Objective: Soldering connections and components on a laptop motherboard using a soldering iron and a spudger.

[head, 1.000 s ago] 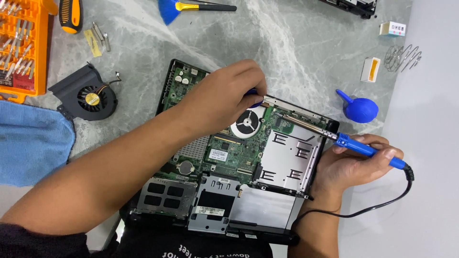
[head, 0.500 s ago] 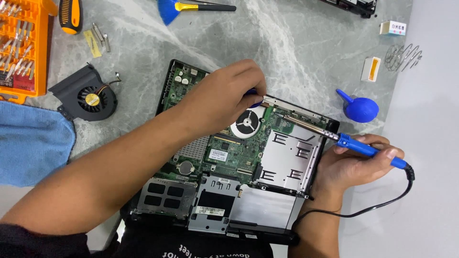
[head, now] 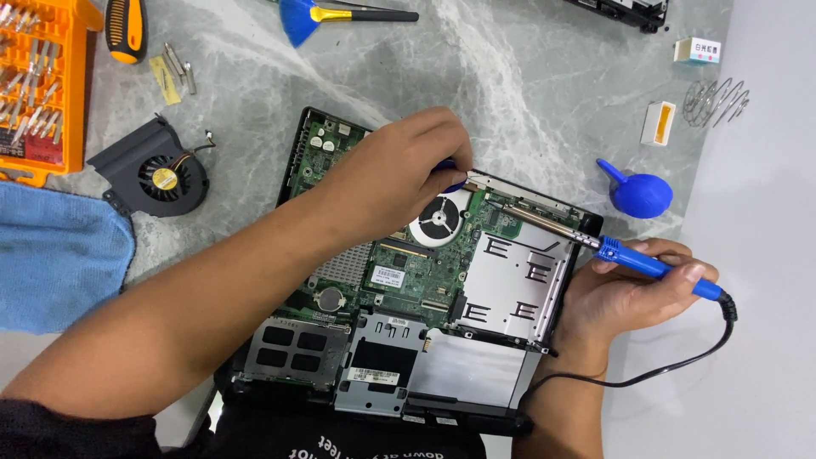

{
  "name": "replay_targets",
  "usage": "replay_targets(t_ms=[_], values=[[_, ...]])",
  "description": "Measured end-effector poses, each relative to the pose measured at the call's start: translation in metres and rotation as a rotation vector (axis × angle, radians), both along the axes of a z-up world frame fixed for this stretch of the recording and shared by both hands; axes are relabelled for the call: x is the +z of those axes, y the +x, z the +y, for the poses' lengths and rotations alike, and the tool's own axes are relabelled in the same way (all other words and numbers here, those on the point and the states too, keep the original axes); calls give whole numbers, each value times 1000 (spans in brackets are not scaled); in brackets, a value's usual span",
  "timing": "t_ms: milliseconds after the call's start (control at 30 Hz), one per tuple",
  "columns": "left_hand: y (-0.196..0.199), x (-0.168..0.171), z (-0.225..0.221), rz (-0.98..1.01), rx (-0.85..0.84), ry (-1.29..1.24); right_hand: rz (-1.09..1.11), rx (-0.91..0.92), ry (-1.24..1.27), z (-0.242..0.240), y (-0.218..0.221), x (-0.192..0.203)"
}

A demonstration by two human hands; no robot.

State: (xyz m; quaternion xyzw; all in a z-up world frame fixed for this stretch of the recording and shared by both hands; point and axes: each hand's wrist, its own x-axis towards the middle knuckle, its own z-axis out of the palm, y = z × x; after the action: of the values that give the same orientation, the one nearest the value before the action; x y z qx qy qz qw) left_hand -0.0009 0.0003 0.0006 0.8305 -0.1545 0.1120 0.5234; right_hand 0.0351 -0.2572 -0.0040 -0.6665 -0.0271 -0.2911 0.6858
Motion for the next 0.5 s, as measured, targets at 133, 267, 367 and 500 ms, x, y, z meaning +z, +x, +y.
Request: replay_targets(t_ms=[133, 267, 367, 500], values=[[0, -1, 0, 4, -2, 1, 8, -15, 13, 4, 0, 3], [0, -2, 0, 7, 1, 12, 19, -29, 33, 0, 1, 2], [0, -2, 0, 9, 3, 13, 37, -38, 51, -1, 1, 2], [0, 0, 0, 29, 2, 14, 11, -20, 37, -4, 2, 0]])
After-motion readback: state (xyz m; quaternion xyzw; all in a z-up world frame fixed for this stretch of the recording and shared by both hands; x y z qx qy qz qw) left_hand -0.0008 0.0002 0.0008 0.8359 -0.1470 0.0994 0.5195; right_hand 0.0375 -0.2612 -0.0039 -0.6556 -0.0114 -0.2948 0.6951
